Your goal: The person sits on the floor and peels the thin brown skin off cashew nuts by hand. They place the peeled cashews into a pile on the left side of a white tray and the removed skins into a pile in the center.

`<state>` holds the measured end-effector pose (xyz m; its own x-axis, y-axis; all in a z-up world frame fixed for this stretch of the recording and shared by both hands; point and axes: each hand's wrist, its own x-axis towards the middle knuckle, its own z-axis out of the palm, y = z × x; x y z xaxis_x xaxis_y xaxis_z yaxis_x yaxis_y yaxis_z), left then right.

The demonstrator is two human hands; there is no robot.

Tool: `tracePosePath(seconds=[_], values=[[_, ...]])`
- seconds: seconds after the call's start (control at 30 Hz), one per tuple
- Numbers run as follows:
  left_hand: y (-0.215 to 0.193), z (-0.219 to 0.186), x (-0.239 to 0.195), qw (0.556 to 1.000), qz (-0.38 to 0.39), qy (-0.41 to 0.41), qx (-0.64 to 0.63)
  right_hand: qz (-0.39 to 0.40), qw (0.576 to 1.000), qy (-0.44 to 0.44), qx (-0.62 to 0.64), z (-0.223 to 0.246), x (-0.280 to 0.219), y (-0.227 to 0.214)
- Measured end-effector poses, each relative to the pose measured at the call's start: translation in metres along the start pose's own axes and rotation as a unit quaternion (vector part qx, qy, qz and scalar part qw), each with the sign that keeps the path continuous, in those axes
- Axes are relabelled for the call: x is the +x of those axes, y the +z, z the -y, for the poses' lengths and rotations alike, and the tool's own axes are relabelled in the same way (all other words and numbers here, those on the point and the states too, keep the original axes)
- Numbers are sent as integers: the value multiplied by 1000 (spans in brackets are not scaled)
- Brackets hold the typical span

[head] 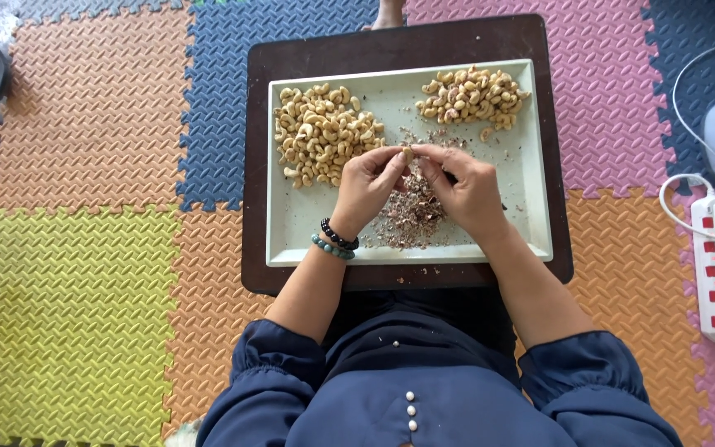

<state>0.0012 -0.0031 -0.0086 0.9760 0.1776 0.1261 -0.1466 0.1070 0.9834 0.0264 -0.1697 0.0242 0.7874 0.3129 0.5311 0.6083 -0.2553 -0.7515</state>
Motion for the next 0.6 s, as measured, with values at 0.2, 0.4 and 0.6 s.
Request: tracePosePath(seconds=[0.2, 0.4, 0.6], values=[[1, -1, -1, 1000, 10, 0, 20, 10, 999, -5, -54, -1, 0, -2], [0, 5, 0, 996, -7, -61, -61, 7, 1000, 23, 14, 5, 3, -4], [2, 1, 0, 988, -13, -103, -114, 18, 1000, 11, -12, 8, 4, -1]])
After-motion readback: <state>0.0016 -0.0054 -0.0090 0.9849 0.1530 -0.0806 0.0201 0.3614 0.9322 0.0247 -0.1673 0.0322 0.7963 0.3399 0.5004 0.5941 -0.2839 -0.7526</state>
